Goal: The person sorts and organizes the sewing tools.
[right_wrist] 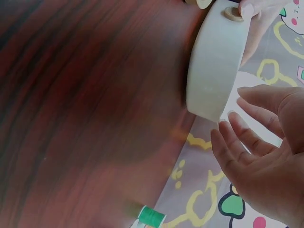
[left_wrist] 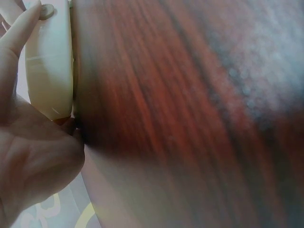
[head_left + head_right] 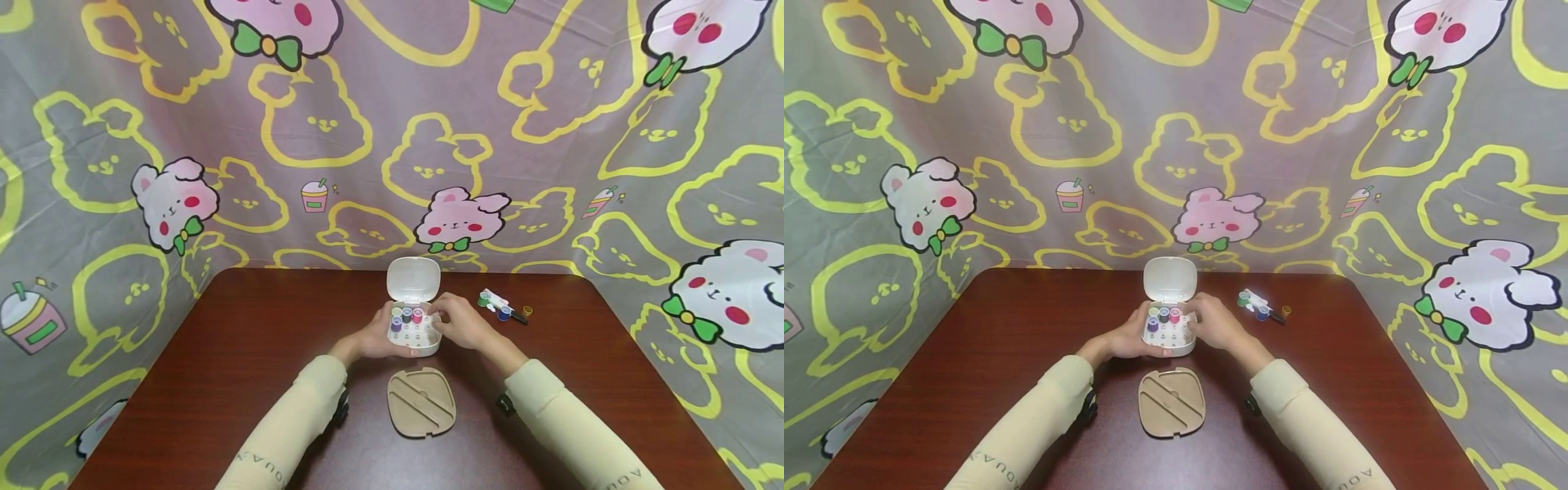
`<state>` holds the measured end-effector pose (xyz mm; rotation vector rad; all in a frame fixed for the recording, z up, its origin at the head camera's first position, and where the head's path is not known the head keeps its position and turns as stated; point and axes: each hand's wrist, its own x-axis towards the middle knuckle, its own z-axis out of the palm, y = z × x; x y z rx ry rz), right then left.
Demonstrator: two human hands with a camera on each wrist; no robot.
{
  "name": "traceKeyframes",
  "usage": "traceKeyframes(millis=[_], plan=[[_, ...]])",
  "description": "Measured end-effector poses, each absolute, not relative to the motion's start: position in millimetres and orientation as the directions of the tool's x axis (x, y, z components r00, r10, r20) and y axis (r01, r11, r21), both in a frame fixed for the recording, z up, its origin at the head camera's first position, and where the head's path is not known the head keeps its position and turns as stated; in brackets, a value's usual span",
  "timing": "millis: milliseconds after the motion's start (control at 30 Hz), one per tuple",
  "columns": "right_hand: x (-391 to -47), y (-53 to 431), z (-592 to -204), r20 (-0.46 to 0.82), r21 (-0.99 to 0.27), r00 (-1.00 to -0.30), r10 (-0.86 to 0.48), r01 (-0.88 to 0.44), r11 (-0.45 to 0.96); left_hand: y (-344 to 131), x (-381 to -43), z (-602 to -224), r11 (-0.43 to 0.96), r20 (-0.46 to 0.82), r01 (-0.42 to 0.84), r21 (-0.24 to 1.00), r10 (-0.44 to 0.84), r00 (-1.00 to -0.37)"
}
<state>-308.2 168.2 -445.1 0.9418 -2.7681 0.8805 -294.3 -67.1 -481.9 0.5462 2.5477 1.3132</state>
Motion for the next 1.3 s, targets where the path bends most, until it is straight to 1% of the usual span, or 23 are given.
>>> traceKeyframes(millis=[200, 433, 567, 733, 900, 1167, 1300], plan=[[-308, 175, -448, 0.279, -0.486, -0.802, -0.528, -0.592, 0.643, -67, -293, -480, 0.526, -0.030, 0.216, 0.823, 0.420, -0.907], [-307, 185, -449, 0.268, -0.501, -0.818, -0.509, -0.570, 0.652, -67, -294, -481, 0.520, -0.004, 0.241, 0.819, 0.425, -0.905], [-306, 192, -452, 0.269, -0.488, -0.823, -0.500, -0.564, 0.666, -68, -298, -491, 0.534, 0.009, 0.261, 0.804, 0.429, -0.903], [-304, 203, -454, 0.262, -0.487, -0.838, -0.479, -0.544, 0.683, -69, -304, -504, 0.540, 0.000, 0.251, 0.804, 0.422, -0.907], [-306, 214, -453, 0.290, -0.487, -0.840, -0.459, -0.542, 0.685, -70, -306, -504, 0.524, -0.009, 0.233, 0.819, 0.418, -0.908], [-309, 229, -454, 0.337, -0.444, -0.831, -0.442, -0.554, 0.704, -70, -306, -503, 0.529, -0.013, 0.230, 0.817, 0.415, -0.910], [-311, 234, -454, 0.339, -0.436, -0.838, -0.428, -0.543, 0.718, -69, -306, -503, 0.525, -0.011, 0.230, 0.819, 0.416, -0.909]])
